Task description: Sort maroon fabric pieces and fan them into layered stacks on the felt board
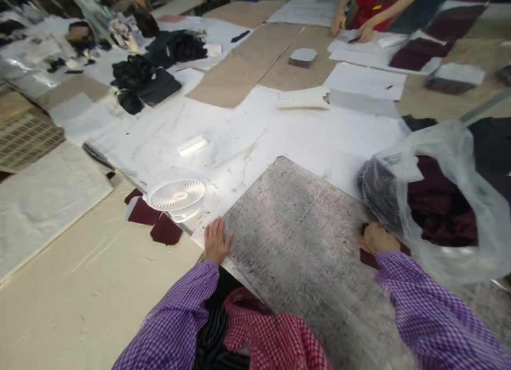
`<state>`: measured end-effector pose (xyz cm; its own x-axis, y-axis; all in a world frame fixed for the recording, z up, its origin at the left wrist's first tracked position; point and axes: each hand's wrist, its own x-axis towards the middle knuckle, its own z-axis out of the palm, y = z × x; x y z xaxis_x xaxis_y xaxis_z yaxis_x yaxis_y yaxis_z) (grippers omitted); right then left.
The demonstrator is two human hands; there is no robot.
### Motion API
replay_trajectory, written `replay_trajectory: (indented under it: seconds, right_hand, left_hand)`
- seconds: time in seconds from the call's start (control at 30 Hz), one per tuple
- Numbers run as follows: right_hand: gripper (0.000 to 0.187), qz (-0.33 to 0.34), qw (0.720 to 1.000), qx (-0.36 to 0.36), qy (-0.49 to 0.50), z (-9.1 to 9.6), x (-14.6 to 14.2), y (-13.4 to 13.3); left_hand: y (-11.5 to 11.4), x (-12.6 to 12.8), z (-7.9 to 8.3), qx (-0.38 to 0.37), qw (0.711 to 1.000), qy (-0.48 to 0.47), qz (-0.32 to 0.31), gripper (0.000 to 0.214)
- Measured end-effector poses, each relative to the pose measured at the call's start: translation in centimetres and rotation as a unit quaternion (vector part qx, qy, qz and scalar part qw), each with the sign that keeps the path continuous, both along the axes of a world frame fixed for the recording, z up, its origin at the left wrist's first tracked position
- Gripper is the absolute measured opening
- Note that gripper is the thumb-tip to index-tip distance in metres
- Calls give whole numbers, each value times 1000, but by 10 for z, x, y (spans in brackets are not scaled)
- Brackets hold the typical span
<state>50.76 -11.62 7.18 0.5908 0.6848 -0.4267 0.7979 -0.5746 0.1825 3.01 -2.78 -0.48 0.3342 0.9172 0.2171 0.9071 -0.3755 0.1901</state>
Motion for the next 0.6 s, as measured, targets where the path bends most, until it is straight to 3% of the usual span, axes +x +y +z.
replay_trajectory:
  seconds: [0.2, 0.43, 0.6]
  right_hand:
    - [31, 32, 999, 33, 21, -8, 9, -10]
    - [26, 29, 994, 89, 53, -19, 29, -19]
    - [28, 52, 987, 142, 45, -18, 20, -12]
  left_hand:
    - [-2, -1, 0, -6, 1000, 14, -2, 59]
    - [-4, -3, -7, 24, 998, -51, 14, 66]
    - [-2, -6, -12, 18, 996, -85, 22, 57]
